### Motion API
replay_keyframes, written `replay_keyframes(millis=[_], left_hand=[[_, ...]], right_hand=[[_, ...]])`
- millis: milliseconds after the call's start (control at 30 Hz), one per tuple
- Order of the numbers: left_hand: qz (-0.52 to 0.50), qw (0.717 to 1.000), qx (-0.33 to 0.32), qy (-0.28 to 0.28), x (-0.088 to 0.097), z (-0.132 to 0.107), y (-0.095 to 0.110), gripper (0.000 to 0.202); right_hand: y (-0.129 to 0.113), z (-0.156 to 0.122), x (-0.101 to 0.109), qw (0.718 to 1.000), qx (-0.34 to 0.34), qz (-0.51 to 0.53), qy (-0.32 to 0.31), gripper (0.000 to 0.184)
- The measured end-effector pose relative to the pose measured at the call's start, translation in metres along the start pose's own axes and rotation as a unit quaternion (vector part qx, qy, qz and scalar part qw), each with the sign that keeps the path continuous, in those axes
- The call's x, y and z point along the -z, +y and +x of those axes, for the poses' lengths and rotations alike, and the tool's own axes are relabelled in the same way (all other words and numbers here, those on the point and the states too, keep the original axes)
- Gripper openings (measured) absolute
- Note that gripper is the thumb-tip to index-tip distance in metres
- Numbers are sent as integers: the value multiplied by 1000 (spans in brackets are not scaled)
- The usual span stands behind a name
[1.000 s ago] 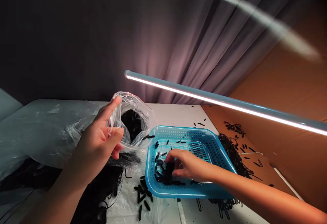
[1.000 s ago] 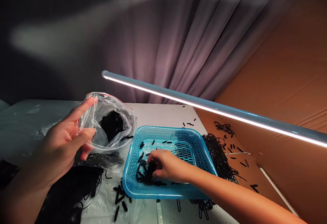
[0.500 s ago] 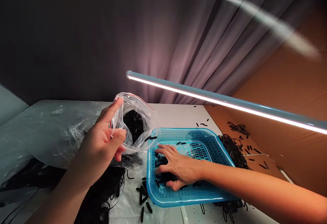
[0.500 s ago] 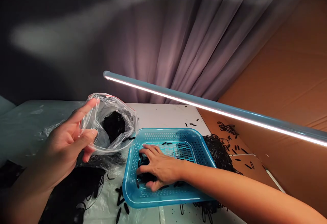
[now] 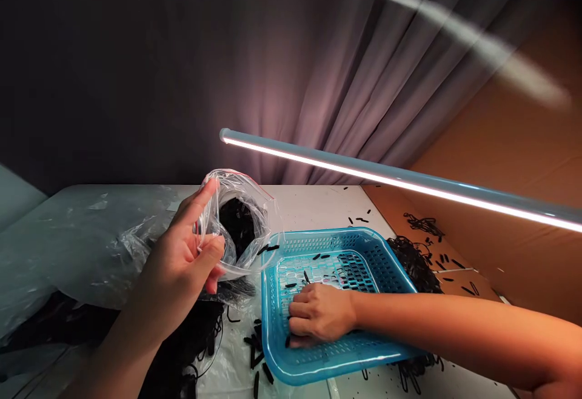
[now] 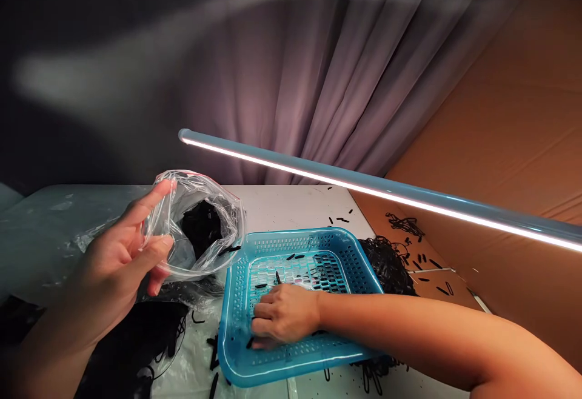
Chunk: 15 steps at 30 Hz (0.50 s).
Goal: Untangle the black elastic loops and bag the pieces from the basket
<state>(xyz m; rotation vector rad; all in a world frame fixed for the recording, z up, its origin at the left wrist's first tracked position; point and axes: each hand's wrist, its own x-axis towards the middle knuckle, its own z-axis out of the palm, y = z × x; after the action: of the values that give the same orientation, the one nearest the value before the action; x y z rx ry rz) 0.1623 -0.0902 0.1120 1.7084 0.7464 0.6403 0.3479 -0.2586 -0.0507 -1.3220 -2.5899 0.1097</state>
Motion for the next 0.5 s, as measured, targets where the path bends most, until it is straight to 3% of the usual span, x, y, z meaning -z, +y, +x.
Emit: replay_keyframes(millis=[100,167,333,433,500], left_hand=[[-5,1000,-6,-14,-1,-1,-1,76],[-5,999,-9,-30,-1,-1,-2,78],[13,999,-31,-22,-1,-5,0,75],[23,999,-40,-18,-5,-7,1,74],[25,998,-47,-15,-8,-8,1,75]], right_hand=[[-1,1,-1,997,-65,29,24,36],[-2,4,10,988,-134,56,58,36],[1,37,86,917,-338,118,176,40],[6,85,128,894,-374,159,188,39],[13,122,139,890,-385,168,177,39]])
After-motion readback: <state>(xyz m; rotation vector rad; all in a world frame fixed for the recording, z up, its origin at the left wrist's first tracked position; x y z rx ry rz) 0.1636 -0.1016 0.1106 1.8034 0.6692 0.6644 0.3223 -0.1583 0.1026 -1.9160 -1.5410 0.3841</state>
